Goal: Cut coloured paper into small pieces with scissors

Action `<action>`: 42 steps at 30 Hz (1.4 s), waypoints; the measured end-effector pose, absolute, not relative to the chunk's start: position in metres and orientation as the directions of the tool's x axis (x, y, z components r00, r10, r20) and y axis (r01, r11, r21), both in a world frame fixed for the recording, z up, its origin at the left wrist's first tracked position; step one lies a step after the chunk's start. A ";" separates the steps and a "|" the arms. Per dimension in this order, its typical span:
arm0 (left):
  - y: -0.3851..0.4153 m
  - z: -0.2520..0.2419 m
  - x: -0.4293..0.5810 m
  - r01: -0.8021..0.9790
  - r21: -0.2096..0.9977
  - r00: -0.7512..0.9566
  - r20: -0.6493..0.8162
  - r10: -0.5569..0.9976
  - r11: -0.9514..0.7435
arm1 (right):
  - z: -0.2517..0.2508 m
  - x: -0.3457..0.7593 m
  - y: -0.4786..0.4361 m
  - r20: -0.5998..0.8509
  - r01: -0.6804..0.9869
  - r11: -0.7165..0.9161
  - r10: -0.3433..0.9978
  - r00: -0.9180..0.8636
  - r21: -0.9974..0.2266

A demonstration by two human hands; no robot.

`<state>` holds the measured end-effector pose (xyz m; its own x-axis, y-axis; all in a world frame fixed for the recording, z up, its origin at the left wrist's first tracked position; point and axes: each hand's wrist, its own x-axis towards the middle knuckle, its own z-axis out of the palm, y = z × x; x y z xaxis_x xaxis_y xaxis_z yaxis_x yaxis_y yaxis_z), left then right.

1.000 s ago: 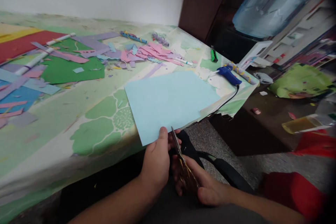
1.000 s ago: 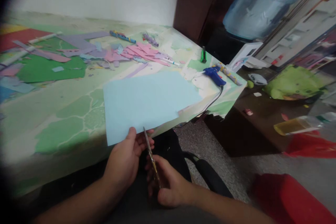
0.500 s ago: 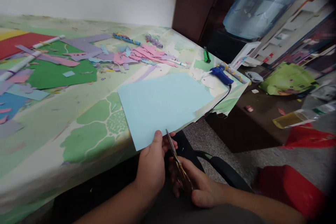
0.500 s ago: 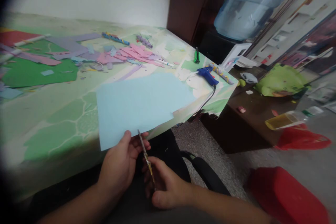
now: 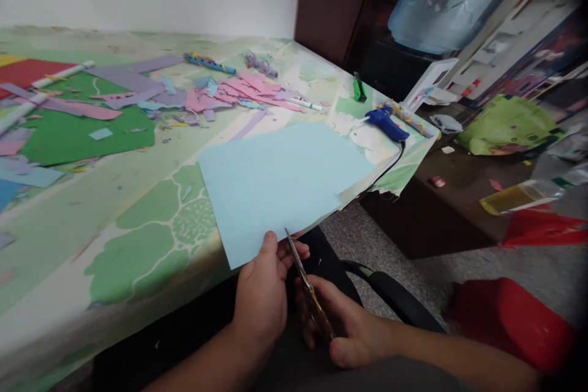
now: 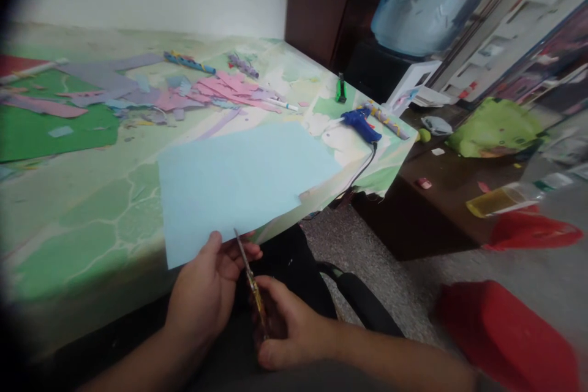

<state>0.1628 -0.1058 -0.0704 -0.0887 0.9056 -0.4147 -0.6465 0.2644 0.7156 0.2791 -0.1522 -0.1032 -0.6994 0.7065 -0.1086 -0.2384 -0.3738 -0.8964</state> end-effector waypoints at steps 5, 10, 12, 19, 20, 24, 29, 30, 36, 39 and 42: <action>-0.103 -0.074 0.165 -0.653 0.709 -0.078 -0.414 0.907 0.267 | -0.108 0.284 -0.152 -0.132 -0.222 -0.366 0.732 -0.669 -0.904; -0.099 -0.070 0.159 -0.694 0.683 -0.102 -0.407 0.908 0.228 | -0.104 0.285 -0.148 -0.110 -0.275 -0.396 0.720 -0.685 -0.876; -0.099 -0.067 0.155 -0.727 0.640 -0.014 -0.378 0.926 0.250 | -0.104 0.285 -0.148 -0.053 -0.336 -0.365 0.741 -0.669 -0.868; -0.108 -0.074 0.148 -0.691 0.587 0.285 -0.315 0.905 0.422 | -0.098 0.299 -0.146 0.091 -0.369 -0.041 0.939 -0.331 -0.928; -0.110 -0.078 0.151 -0.645 0.604 0.328 -0.333 0.884 0.467 | -0.095 0.302 -0.144 0.101 -0.343 0.004 0.959 -0.266 -0.939; -0.116 -0.085 0.160 -0.390 0.746 0.533 -0.295 0.793 0.540 | -0.087 0.313 -0.137 0.153 -0.181 0.138 0.986 -0.072 -0.974; -0.122 -0.078 0.160 -0.098 0.962 0.502 -0.173 0.848 0.255 | -0.098 0.315 -0.145 0.262 0.213 0.241 0.962 0.077 -0.947; -0.121 -0.076 0.160 -0.067 0.972 0.471 -0.168 0.866 0.225 | -0.099 0.316 -0.146 0.288 0.280 0.256 0.954 0.082 -0.925; -0.100 -0.068 0.176 -0.216 0.860 0.444 -0.336 0.831 0.463 | -0.084 0.328 -0.133 0.117 0.037 0.116 0.992 0.047 -0.993; -0.088 -0.060 0.189 -0.261 0.808 0.368 -0.422 0.829 0.528 | -0.082 0.335 -0.131 -0.085 -0.381 -0.088 0.996 -0.025 -0.920; -0.083 -0.056 0.189 -0.348 0.789 0.295 -0.422 0.858 0.507 | -0.084 0.338 -0.136 -0.140 -0.544 -0.146 0.989 -0.054 -0.826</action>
<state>0.1894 -0.0832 -0.0560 0.2948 0.8575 -0.4216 -0.3478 0.5072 0.7885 0.3376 -0.1357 -0.0836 -0.0536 0.9887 -0.1396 -0.5442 -0.1462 -0.8261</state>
